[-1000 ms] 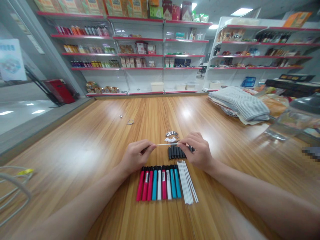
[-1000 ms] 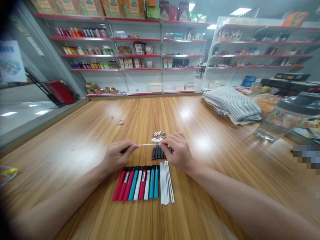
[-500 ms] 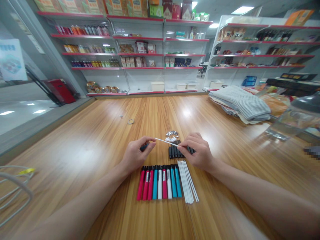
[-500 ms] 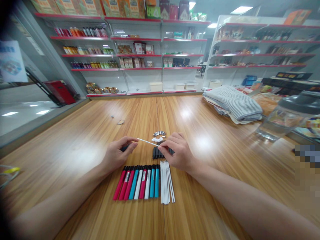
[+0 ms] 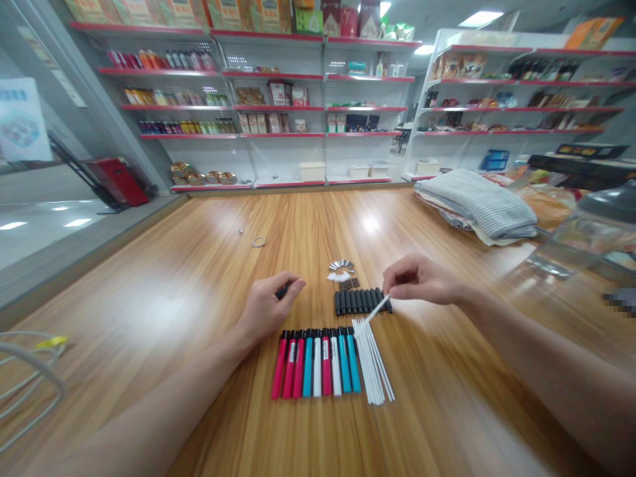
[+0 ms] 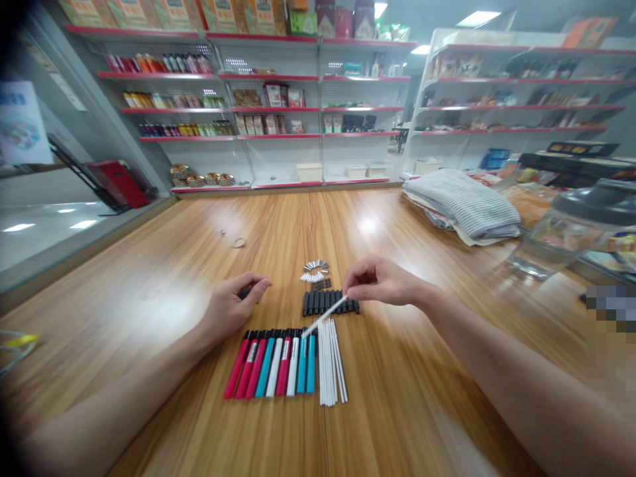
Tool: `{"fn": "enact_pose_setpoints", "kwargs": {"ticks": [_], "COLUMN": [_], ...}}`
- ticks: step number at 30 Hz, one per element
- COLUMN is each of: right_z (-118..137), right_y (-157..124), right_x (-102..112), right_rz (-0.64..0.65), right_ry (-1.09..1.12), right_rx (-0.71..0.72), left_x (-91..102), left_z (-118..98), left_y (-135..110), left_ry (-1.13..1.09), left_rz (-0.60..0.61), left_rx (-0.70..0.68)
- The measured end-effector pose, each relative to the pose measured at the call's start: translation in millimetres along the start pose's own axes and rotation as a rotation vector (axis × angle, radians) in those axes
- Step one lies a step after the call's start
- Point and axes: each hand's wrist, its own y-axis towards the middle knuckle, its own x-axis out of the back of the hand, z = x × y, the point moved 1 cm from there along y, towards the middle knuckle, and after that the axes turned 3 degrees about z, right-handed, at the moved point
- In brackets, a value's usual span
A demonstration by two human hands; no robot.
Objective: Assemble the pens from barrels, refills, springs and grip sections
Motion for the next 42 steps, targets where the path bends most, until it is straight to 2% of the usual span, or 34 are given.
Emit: {"fn": "enact_pose_setpoints", "kwargs": {"ticks": [2, 4, 5, 8, 11, 14, 19, 24, 37, 40, 42], "right_z": [9, 14, 15, 16, 17, 18, 12, 8, 10, 13, 14], "right_y": [-6, -9, -9, -7, -4, -5, -7, -2, 4, 3, 4], "right_x": [7, 8, 7, -1, -5, -6, -14, -27, -36, -35, -36], "right_rz": [0.279, 0.396, 0.412, 0.369, 0.24, 0.17, 0.312, 0.396, 0.308, 0.285, 0.203], "right_ry": [-0.114, -0.249, -0.321, -0.504, -0.615, -0.704, -0.792, -0.771, -0.753, -0.778, -0.798], "right_rx": [-0.111, -0.181, -0.197, -0.172, -0.121, -0.176, -0.351, -0.337, -0.301, -0.237, -0.135], "left_x": [0.0, 0.0, -0.1, -0.4, -0.6, -0.6, -0.1, -0.9, -3.1, -2.3, -1.4], "left_z": [0, 1, 1, 2, 3, 2, 1, 3, 8, 7, 5], "left_y": [0, 0, 0, 0, 0, 0, 0, 1, 3, 4, 5], "left_ry": [-0.012, -0.02, -0.021, -0.02, -0.027, -0.025, -0.026, -0.059, -0.078, -0.083, -0.098], "left_rz": [0.006, 0.012, 0.015, 0.02, 0.016, 0.015, 0.002, -0.001, 0.026, 0.015, -0.004], "left_rx": [0.017, 0.033, 0.038, 0.037, 0.025, 0.022, 0.017, 0.029, 0.083, 0.069, 0.044]}}
